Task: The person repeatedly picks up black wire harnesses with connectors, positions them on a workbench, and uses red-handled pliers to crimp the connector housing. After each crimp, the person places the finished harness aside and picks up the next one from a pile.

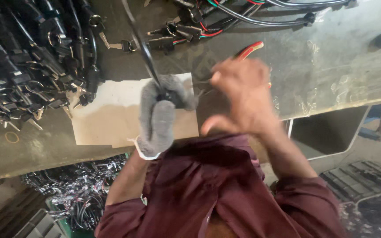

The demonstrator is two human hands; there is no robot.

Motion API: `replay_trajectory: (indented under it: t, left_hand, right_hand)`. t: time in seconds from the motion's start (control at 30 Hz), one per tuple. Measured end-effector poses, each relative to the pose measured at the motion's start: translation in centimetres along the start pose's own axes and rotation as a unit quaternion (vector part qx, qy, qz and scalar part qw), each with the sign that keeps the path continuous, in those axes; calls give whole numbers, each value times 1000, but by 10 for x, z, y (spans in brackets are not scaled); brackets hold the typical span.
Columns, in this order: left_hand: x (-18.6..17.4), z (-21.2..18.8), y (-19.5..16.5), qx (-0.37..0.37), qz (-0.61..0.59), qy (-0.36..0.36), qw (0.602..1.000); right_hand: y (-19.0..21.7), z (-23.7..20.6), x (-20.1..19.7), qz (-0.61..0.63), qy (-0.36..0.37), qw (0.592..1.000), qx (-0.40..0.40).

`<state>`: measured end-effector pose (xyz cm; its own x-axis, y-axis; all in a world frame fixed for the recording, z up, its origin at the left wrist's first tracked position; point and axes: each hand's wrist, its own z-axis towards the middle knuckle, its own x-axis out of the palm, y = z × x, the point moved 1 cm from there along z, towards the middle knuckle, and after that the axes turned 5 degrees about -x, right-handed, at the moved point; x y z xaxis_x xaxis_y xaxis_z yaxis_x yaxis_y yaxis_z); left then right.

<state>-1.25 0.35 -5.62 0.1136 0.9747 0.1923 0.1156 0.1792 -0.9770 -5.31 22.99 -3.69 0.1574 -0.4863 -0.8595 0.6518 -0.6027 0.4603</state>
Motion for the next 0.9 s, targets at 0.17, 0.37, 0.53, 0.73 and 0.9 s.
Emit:
replay_trajectory:
  t: [0.17, 0.37, 0.53, 0.73, 0.9]
  left_hand:
    - [-6, -1, -5, 142, 142, -13, 980]
    - [11, 6, -31, 86, 12, 118, 989]
    - [18, -3, -37, -31, -46, 135, 989]
    - [34, -24, -17, -154, -257, 42, 953]
    - [18, -29, -36, -145, -39, 100, 984]
  right_hand:
    - [-28, -19, 3, -191, 5, 981, 17]
    - [-47, -42, 23, 355, -178, 899, 187]
    - [-15, -27, 26, 449, -68, 861, 228]
    - [6, 2, 7, 103, -90, 990, 17]
    - [2, 21, 0, -64, -50, 997, -10]
